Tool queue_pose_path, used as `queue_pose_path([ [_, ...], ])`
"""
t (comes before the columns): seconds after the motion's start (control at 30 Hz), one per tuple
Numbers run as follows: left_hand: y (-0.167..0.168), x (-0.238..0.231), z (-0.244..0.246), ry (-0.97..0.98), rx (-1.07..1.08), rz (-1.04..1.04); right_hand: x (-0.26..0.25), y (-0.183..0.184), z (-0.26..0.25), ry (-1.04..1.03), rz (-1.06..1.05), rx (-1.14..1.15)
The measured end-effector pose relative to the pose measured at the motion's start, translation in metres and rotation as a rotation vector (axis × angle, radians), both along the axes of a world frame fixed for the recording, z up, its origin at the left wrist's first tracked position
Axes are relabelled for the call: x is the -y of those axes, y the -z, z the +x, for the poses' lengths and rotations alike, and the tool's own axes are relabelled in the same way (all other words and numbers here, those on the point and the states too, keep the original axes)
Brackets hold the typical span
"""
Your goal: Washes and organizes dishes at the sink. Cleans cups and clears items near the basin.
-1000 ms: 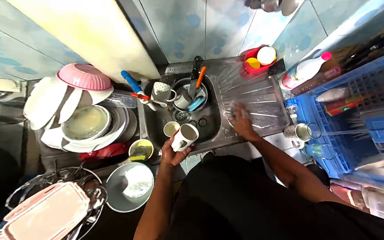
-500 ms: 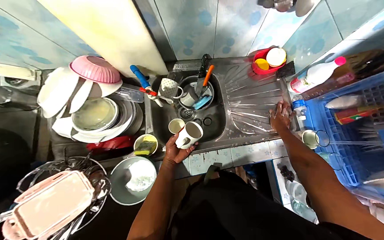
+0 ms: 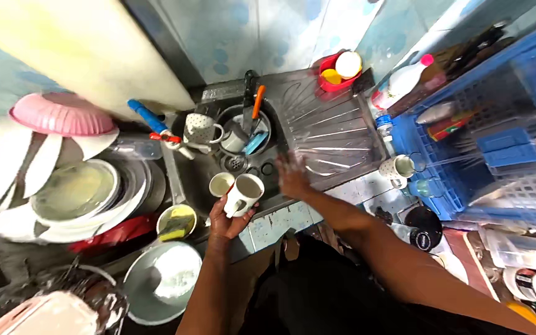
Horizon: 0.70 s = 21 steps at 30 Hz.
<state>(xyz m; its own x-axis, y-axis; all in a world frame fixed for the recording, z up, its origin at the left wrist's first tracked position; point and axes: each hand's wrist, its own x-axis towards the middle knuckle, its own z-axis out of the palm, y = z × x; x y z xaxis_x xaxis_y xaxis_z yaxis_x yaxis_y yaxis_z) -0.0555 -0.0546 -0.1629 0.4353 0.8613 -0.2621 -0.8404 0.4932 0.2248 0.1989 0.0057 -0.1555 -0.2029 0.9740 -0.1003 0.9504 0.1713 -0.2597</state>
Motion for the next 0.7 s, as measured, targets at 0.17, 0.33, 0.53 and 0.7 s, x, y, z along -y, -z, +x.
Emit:
queue_pose_path([
  [0.17,-0.001,-0.002,0.001,-0.003,-0.028,0.044,-0.009,-0.036,0.013,0.260,-0.079,-0.603],
  [0.33,-0.002,-0.002,0.002,-0.009,-0.027,0.041,-0.049,-0.063,0.134,0.586,0.008,-0.297],
  [0.53,-0.001,-0.003,0.002,-0.037,-0.058,0.044,-0.079,-0.095,0.242,0.755,0.015,0.079],
  [0.7,-0.001,0.000,0.003,-0.055,-0.047,0.024,-0.079,-0.092,0.265,1.136,0.062,-0.023],
])
